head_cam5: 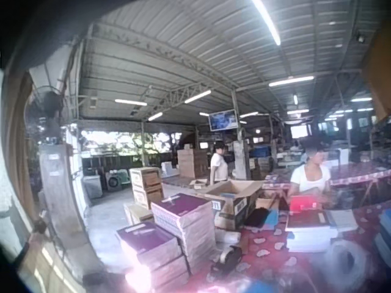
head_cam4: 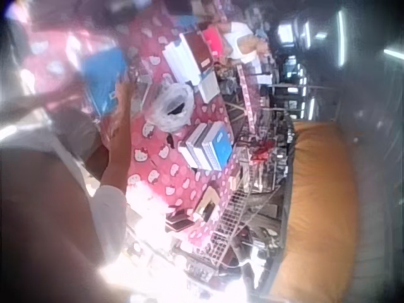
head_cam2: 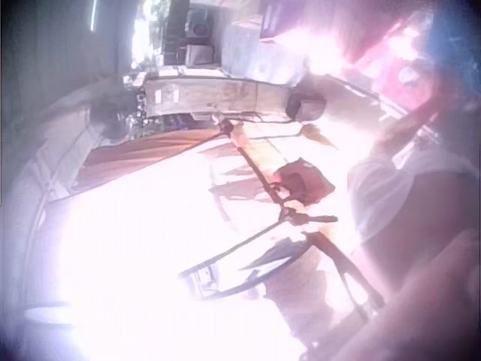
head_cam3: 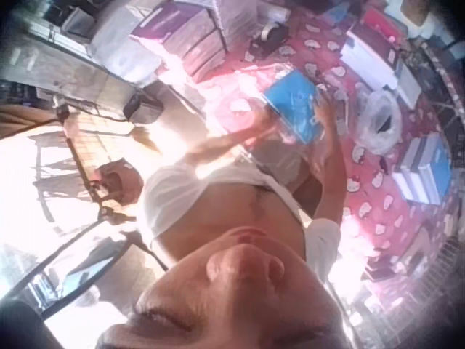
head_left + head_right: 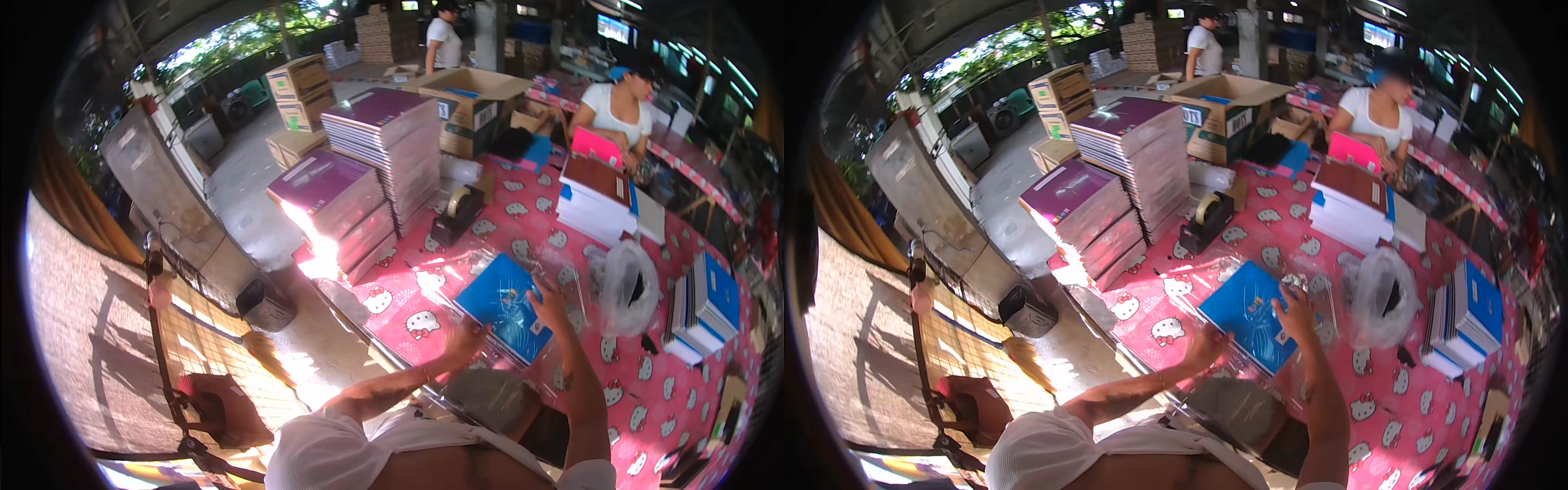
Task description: The person places blue and purple notebooks into clear plastic bags and then stacks the packaged notebooks onto the table.
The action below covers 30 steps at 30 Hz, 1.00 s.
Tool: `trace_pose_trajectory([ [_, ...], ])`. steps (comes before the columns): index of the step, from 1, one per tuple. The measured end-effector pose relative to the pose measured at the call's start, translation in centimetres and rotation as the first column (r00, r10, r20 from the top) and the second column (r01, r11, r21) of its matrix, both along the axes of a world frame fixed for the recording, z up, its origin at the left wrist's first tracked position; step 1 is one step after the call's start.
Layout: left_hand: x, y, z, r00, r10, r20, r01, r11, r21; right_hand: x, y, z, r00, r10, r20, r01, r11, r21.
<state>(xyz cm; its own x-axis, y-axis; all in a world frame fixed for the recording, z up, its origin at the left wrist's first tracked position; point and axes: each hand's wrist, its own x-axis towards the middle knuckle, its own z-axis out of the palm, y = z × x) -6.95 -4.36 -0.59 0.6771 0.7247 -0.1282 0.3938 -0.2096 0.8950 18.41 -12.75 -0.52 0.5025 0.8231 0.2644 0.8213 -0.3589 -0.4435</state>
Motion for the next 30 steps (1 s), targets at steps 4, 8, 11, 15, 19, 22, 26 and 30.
trace_pose_trajectory([
  [4,0.2,-3.9,0.1,0.968,0.247,0.048,-0.167,0.776,-0.608,5.7,1.9,0.2,0.984,0.012,-0.176,-0.054,0.970,-0.238],
  [8,-2.0,-1.0,1.2,0.986,0.130,0.101,-0.093,0.946,-0.311,4.8,-3.1,-0.2,0.643,-0.136,-0.754,-0.025,0.980,-0.198],
  [11,-3.6,4.3,-1.1,0.985,0.010,0.171,0.030,0.973,-0.229,-5.4,-9.1,0.2,0.361,-0.050,-0.931,0.170,0.985,0.013],
  [15,-3.1,8.5,-2.3,0.895,-0.284,0.344,0.388,0.875,-0.290,-14.4,-12.2,-1.7,0.067,0.176,-0.982,0.407,0.894,0.188],
  [19,-3.6,9.1,-2.6,0.939,-0.295,0.178,0.330,0.917,-0.223,-14.7,-10.0,-4.2,0.114,0.117,-0.987,0.463,0.872,0.157],
  [22,-4.4,7.9,-1.1,0.943,-0.284,0.172,0.327,0.884,-0.334,-15.2,-10.0,-3.2,0.170,0.198,-0.965,0.482,0.838,0.257],
  [26,-6.5,7.9,-0.5,0.842,-0.384,0.379,0.518,0.771,-0.371,-15.7,-10.9,-1.1,0.062,-0.020,-0.998,0.500,0.866,0.013],
  [30,-10.1,8.7,-5.6,0.796,-0.542,0.269,0.517,0.840,0.162,-19.4,-10.7,-3.5,0.520,-0.205,-0.829,0.410,0.912,0.032],
])
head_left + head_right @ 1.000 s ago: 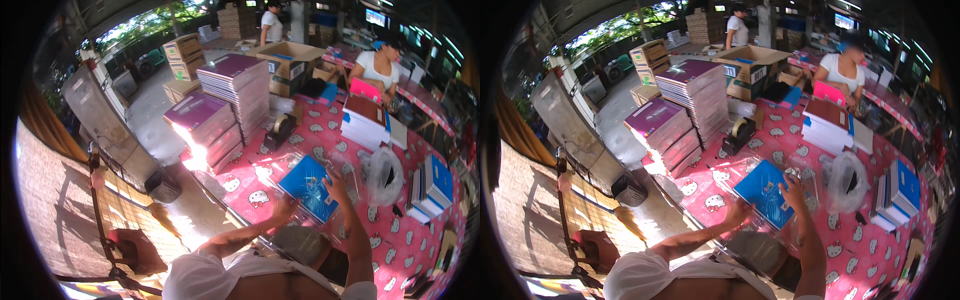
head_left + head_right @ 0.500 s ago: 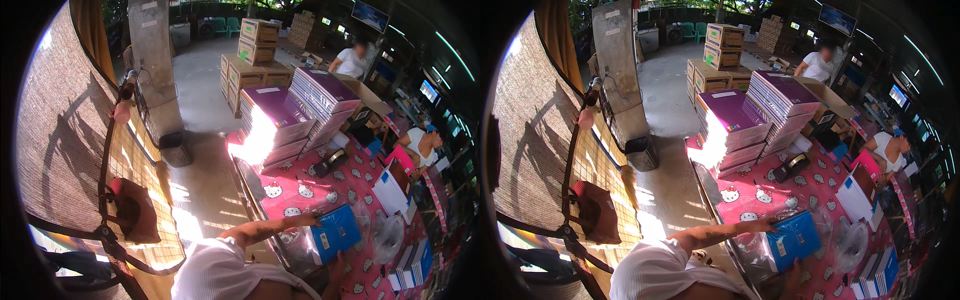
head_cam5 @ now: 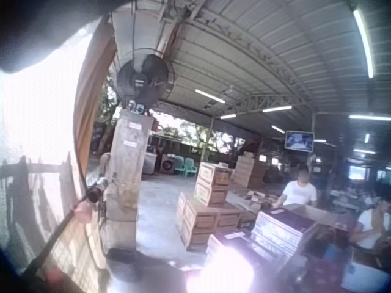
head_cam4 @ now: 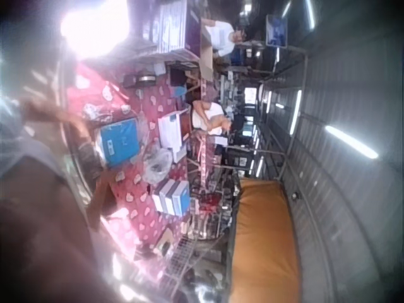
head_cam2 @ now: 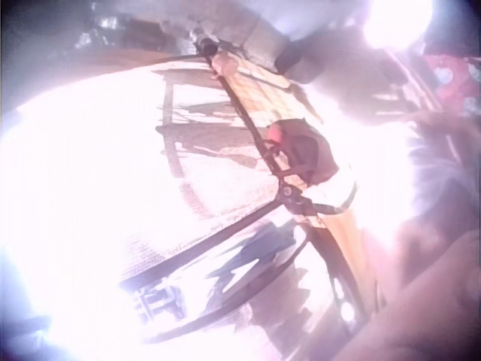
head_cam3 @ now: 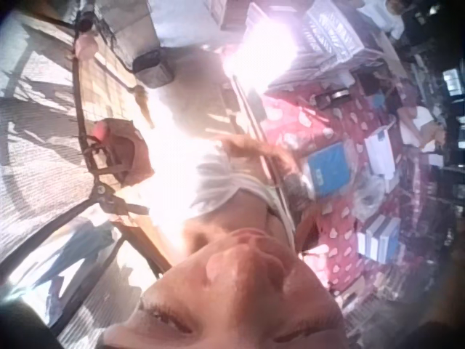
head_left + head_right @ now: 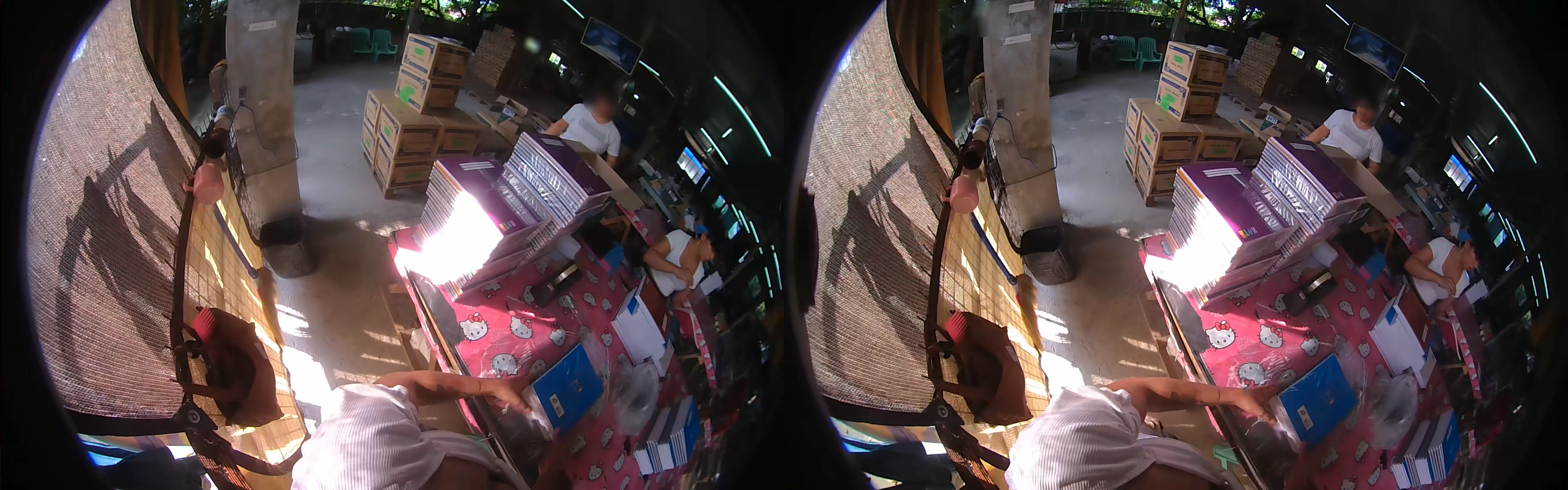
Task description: The person places blue and purple notebooks into clear plastic bags and then stacks the packaged notebooks onto the table.
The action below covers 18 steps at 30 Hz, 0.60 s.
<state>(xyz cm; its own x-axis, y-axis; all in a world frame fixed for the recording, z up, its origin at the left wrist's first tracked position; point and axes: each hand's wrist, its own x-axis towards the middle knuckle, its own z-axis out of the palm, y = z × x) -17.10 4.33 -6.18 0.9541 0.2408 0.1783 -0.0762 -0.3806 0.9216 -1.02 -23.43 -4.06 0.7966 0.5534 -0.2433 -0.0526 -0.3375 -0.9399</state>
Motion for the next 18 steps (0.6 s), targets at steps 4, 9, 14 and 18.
trace_pose_trajectory([
  [4,-5.5,-2.6,0.5,0.957,-0.106,-0.271,0.225,0.859,0.459,-7.1,-7.6,-2.8,0.825,0.239,0.512,-0.089,0.950,-0.300],
  [9,-7.2,-1.8,1.6,0.988,-0.133,-0.076,0.143,0.618,0.773,-9.3,-4.3,-0.4,0.642,0.393,0.658,-0.212,0.916,-0.340],
  [14,-3.8,-1.8,4.2,0.968,-0.252,-0.005,0.164,0.612,0.774,-8.0,-1.2,0.1,0.495,0.383,0.779,-0.089,0.915,-0.393],
  [18,-2.6,-2.0,4.1,0.963,-0.269,-0.028,0.186,0.585,0.789,-8.5,-0.6,-0.5,0.460,0.378,0.804,0.045,0.894,-0.446],
])
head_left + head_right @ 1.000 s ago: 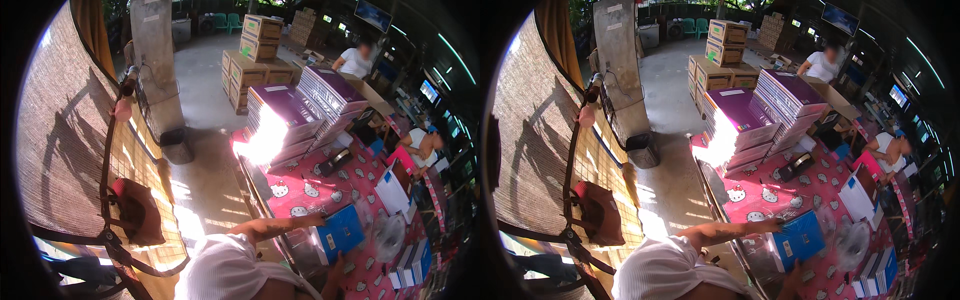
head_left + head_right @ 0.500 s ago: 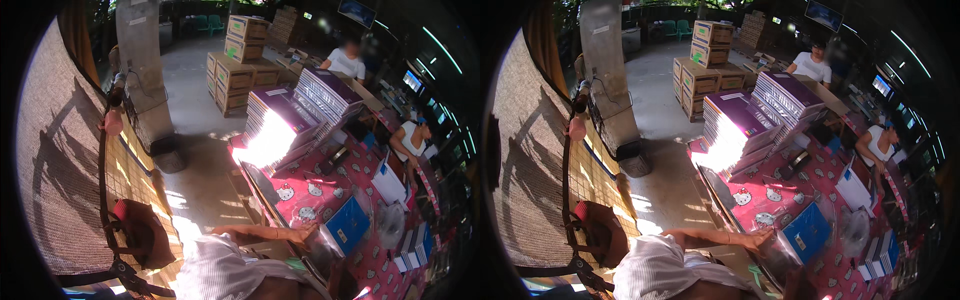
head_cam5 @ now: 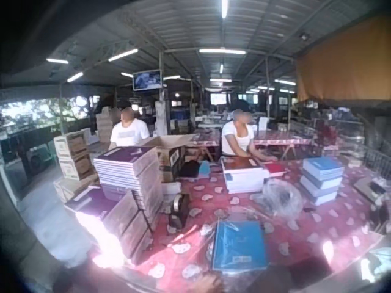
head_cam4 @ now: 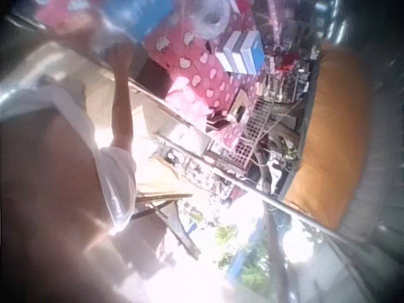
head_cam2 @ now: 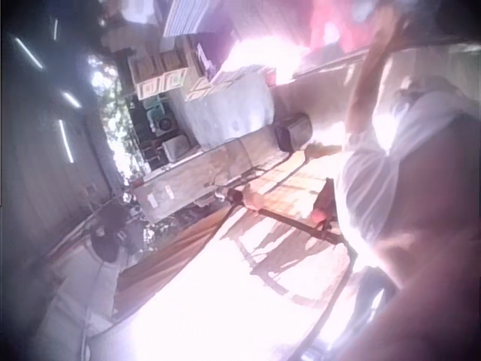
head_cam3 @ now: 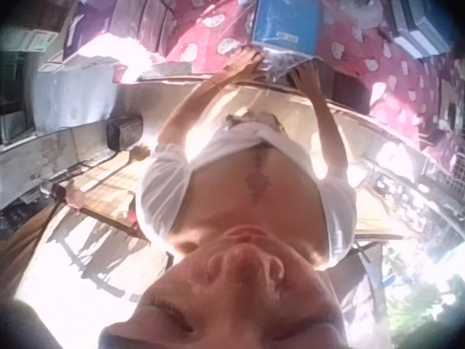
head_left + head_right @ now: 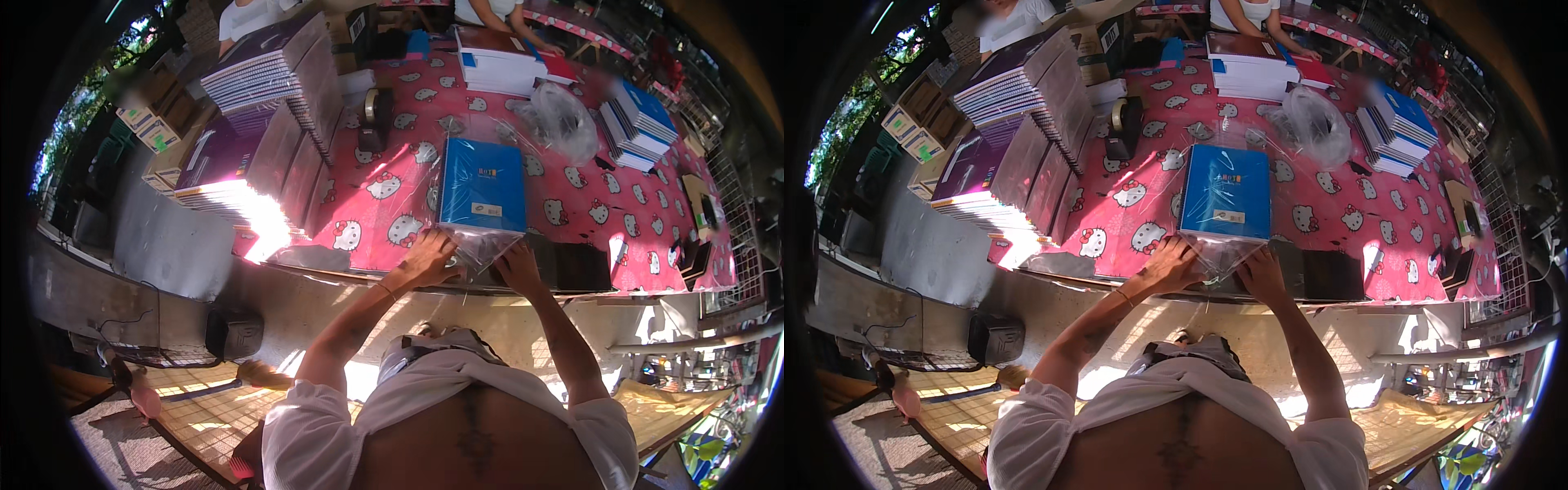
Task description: The person places blue and purple notebooks into clear plastic bags and then stacks the packaged notebooks onto the table.
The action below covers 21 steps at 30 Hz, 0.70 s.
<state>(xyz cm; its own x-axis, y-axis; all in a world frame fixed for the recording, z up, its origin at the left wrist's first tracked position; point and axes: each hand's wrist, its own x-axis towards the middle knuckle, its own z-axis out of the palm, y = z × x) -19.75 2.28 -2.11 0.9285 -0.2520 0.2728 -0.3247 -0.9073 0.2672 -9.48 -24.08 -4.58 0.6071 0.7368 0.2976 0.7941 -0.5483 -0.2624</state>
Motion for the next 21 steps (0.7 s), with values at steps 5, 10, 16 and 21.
trace_pose_trajectory([
  [5,-0.3,0.5,-2.1,0.993,0.041,0.114,0.000,0.940,-0.342,1.4,-1.0,-2.1,0.976,0.027,-0.216,0.036,0.959,0.282],
  [10,2.5,-0.8,-0.9,0.843,0.320,-0.432,-0.371,-0.237,-0.898,2.5,-0.9,-1.2,0.298,0.334,-0.894,0.857,0.320,0.405],
  [16,3.0,-1.6,-1.0,0.801,0.126,-0.585,-0.491,-0.421,-0.763,2.3,0.4,1.7,0.337,0.219,-0.916,0.797,0.451,0.402],
  [21,2.8,-1.9,-1.8,0.835,0.276,-0.477,-0.413,-0.260,-0.873,2.0,-0.5,0.9,0.646,-0.052,-0.761,0.628,0.603,0.491],
])
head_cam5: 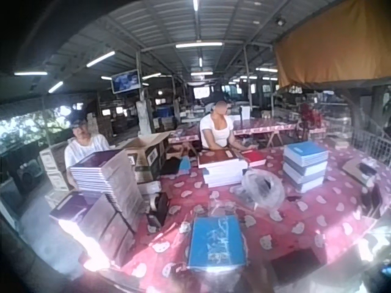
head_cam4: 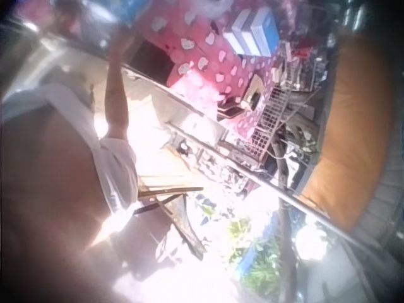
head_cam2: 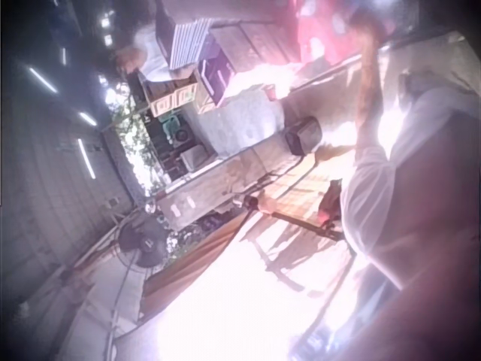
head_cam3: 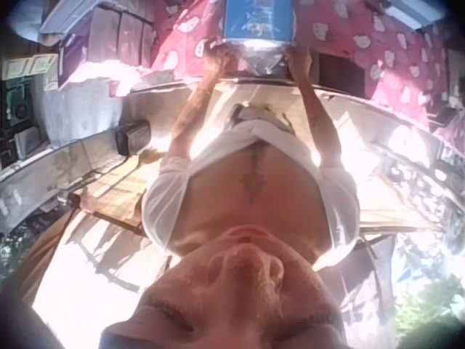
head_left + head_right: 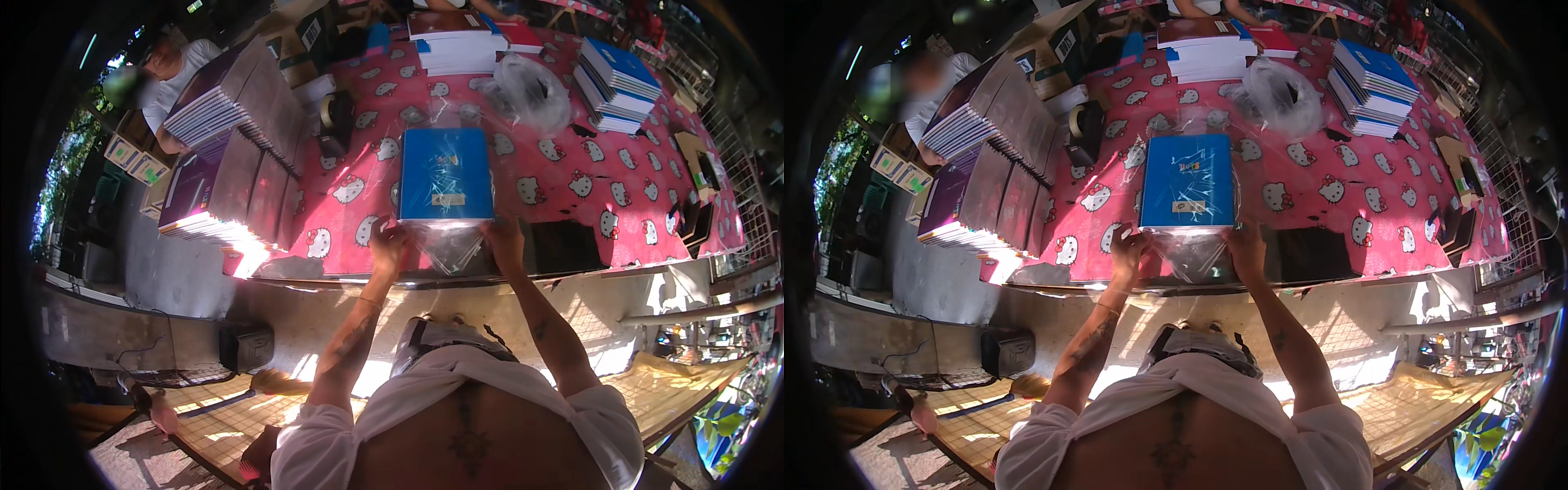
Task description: The person places blue and purple notebooks into clear plastic bags and then stacks the packaged notebooks onto the table.
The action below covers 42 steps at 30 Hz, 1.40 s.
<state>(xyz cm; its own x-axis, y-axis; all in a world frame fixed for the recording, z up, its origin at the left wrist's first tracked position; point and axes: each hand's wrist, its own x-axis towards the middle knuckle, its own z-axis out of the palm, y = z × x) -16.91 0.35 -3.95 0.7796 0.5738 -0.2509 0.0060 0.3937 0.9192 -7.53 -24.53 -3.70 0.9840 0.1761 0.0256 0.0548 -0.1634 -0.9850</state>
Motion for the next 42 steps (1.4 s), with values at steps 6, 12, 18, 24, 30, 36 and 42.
trace_pose_trajectory([
  [6,0.2,-1.2,0.7,0.999,0.020,-0.044,-0.008,0.967,0.256,0.2,-0.7,-1.2,0.942,0.087,0.323,0.037,0.933,-0.359],
  [12,-0.4,-1.2,0.5,0.996,0.087,-0.016,-0.082,0.981,0.178,0.6,-1.1,-0.7,0.961,0.125,0.247,-0.058,0.963,-0.264],
  [18,-0.8,-1.0,-0.8,0.986,0.163,0.021,-0.155,0.884,0.441,0.3,-0.1,-0.1,0.990,0.043,0.132,-0.027,0.993,-0.116],
  [24,-0.1,-1.9,1.9,0.992,-0.122,0.020,-0.050,-0.246,0.968,0.5,-0.4,0.5,0.530,0.484,0.697,0.194,0.731,-0.655],
  [30,-0.8,-1.8,0.9,0.900,-0.297,-0.320,0.200,-0.371,0.907,-0.3,0.3,-0.7,0.376,0.679,0.630,0.161,0.622,-0.766],
  [36,-1.7,-2.3,1.4,0.961,-0.195,-0.193,0.197,0.000,0.980,-2.2,1.5,0.3,0.530,0.641,0.555,0.076,0.615,-0.784],
  [42,4.3,-5.6,8.6,0.954,0.084,-0.287,0.223,0.437,0.871,-2.4,0.5,-1.3,0.518,0.576,0.632,0.123,0.681,-0.721],
])
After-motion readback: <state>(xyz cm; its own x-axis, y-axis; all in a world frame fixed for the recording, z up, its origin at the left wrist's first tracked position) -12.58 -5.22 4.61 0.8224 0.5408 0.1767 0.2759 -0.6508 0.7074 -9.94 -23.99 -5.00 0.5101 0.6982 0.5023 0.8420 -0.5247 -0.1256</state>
